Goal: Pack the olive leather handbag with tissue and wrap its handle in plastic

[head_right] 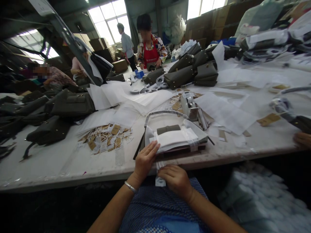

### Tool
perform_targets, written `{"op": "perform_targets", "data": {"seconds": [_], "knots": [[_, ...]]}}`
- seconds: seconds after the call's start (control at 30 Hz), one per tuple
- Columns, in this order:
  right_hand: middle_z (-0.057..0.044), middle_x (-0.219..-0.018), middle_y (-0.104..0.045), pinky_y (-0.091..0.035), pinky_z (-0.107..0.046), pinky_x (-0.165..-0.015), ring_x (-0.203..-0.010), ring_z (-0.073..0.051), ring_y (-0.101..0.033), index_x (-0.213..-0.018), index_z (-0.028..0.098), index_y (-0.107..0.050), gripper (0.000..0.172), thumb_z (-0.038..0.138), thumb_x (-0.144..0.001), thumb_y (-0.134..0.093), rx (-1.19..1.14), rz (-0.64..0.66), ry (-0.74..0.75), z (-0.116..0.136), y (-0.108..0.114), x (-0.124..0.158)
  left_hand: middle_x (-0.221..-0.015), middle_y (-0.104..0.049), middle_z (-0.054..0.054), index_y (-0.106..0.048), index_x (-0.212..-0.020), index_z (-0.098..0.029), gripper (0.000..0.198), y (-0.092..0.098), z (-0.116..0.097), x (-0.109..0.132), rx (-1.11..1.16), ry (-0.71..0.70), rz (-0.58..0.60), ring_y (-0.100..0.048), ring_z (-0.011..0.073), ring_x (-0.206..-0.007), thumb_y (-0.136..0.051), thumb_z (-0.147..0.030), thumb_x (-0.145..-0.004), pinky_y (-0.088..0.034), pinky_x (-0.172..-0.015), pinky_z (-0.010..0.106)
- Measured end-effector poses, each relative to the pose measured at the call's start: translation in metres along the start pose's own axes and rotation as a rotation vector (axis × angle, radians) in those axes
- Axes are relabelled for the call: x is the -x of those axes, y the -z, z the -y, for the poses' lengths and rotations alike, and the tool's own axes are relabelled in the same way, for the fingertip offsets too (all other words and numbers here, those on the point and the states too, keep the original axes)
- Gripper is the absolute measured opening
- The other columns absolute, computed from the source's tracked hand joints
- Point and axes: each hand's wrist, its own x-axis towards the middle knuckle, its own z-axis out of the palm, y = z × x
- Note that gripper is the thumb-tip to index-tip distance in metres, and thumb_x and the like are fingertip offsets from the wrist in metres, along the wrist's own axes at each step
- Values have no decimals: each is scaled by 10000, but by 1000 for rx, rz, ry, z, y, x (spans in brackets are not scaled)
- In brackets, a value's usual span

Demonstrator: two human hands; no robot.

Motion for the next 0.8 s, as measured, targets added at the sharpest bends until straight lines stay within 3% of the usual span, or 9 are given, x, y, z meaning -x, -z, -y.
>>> {"op": "perform_targets", "data": {"seconds": [0.17, 0.3, 0.5, 0.7, 0.8], "knots": [[-24, -921, -784, -577, -309, -821, -865, -163, -738, -1019, 214, -711, 288, 69, -960, -469, -51, 55, -60, 12, 13, 4, -1410, -580, 54, -459, -1447, -274, 507, -3, -1, 1, -34, 7, -12, -532, 210, -1317, -536, -131, -967, -520, -1077, 390], [-21, -938, -781, -569, -303, -830, -869, -156, -729, -1037, 223, -715, 288, 85, -958, -475, -87, 86, -60, 8, 26, -11, -1402, -587, 60, -456, -1451, -262, 531, -5, -1, 3, -62, -5, -8, -535, 211, -1310, -549, -109, -952, -512, -1082, 376], [-14, -928, -778, -543, -330, -830, -869, -179, -719, -1006, 238, -740, 261, 118, -927, -522, -39, 115, -104, -28, 42, -65, -1249, -626, 104, -517, -1406, -264, 521, -5, -6, 5, -106, 54, -39, -593, 250, -1182, -593, -94, -919, -545, -997, 418], [6, -882, -771, -518, -342, -841, -872, -206, -713, -824, 267, -770, 203, 84, -806, -684, 84, 223, -289, -65, 30, -104, -1102, -664, 72, -606, -1271, -192, 347, -2, -9, 2, -46, 82, -100, -613, 206, -1005, -538, -102, -943, -563, -909, 336], [-11, -890, -765, -518, -339, -837, -898, -215, -694, -762, 249, -761, 89, 161, -776, -769, 82, 301, -364, -77, 24, -117, -1072, -675, 68, -586, -1272, -173, 338, -1, -9, 1, -12, 110, -127, -615, 201, -986, -523, -109, -947, -562, -902, 324]]}}
